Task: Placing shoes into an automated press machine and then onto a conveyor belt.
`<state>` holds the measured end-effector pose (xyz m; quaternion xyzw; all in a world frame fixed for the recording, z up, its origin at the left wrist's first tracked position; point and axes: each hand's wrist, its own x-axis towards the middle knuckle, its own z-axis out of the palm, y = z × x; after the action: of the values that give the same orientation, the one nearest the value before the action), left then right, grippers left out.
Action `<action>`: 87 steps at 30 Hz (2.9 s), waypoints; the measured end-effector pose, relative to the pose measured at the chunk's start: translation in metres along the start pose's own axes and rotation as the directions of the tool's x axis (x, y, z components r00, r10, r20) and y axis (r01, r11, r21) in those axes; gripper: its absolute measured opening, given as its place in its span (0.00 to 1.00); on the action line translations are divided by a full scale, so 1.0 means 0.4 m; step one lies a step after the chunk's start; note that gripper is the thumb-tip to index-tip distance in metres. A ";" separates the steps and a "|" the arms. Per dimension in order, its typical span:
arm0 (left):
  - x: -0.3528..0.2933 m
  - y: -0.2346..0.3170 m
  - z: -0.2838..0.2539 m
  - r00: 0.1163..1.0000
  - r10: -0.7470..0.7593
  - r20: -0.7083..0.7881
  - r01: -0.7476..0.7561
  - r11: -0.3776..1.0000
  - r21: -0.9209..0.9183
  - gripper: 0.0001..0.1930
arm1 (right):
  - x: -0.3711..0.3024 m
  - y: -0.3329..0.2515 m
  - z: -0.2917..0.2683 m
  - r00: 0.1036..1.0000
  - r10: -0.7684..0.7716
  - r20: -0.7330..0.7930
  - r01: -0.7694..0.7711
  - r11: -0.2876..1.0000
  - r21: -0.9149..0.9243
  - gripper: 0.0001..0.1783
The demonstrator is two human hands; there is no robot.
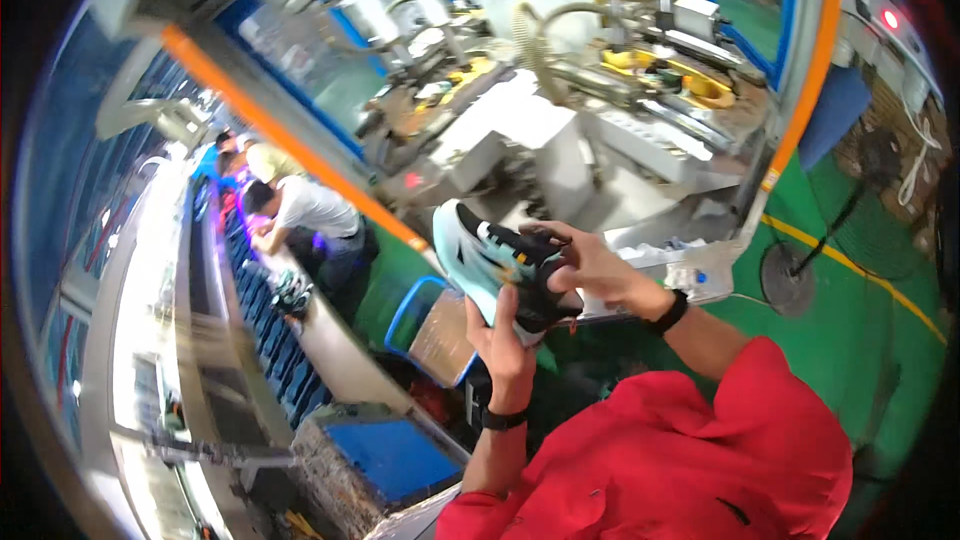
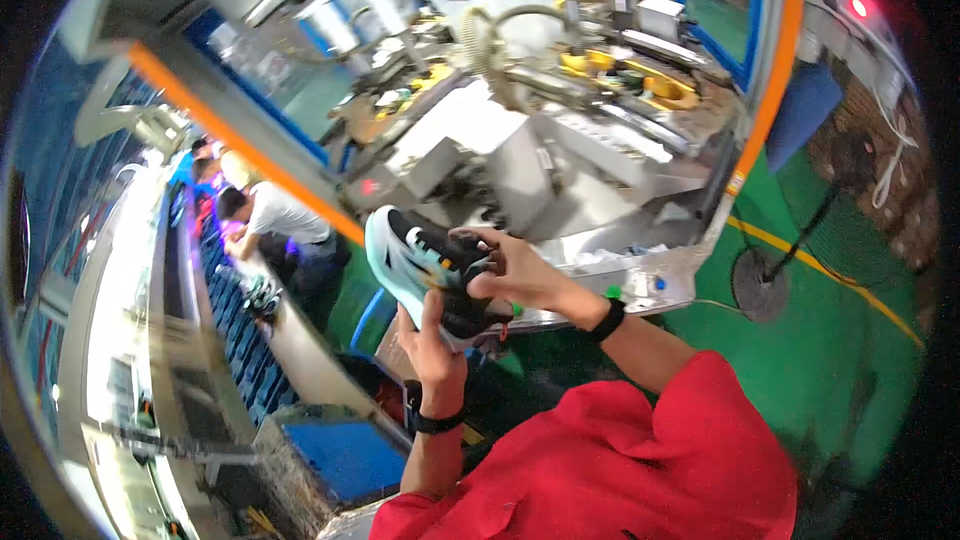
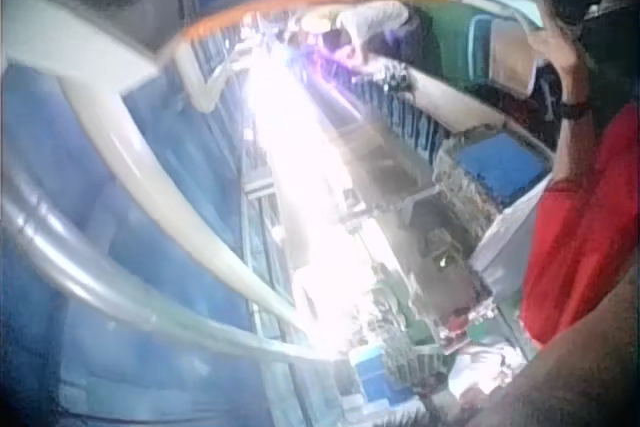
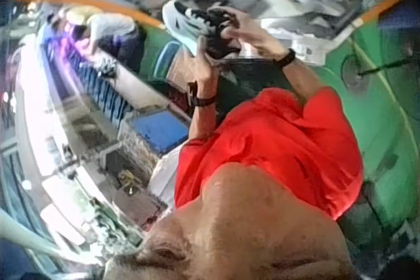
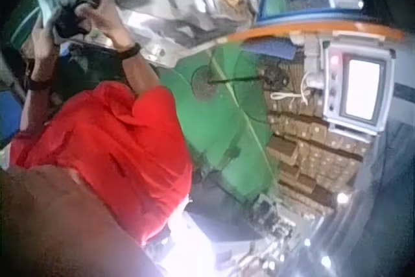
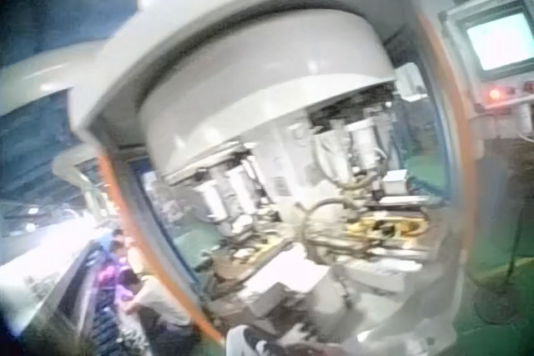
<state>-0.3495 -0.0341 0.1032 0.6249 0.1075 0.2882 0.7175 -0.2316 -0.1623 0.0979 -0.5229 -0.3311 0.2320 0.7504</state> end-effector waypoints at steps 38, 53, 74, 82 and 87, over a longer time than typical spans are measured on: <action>0.449 -0.182 0.068 0.690 -0.679 0.253 0.720 0.681 -0.135 0.21 | 0.726 0.232 -0.781 0.679 0.182 -0.711 -0.733 0.117 -0.671 0.25; -0.096 -0.154 -0.211 0.629 -0.628 -0.458 0.482 0.778 -0.404 0.20 | 0.272 0.377 -0.190 0.955 -0.284 0.086 0.205 0.425 -0.882 0.07; -1.236 -0.439 -0.755 -0.567 -0.411 -0.713 -0.170 0.906 -0.387 0.21 | 0.407 0.350 0.617 0.647 -0.409 0.644 0.726 0.588 -0.355 0.08; -1.574 -0.516 -1.013 -0.716 0.134 -0.686 0.479 0.808 -0.343 0.22 | 0.251 -0.080 1.636 -0.240 -0.613 0.752 0.944 0.033 0.328 0.19; -1.574 -0.524 -1.096 -0.812 0.058 -0.580 0.473 0.647 -0.598 0.38 | 0.052 -0.051 2.241 -0.631 -0.514 0.581 0.772 -0.338 0.538 0.26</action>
<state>-1.0270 -0.0243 -0.3133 -0.0167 0.9398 0.3216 0.1143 -0.8803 0.4108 0.3321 0.0351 -0.8986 -0.3455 0.2683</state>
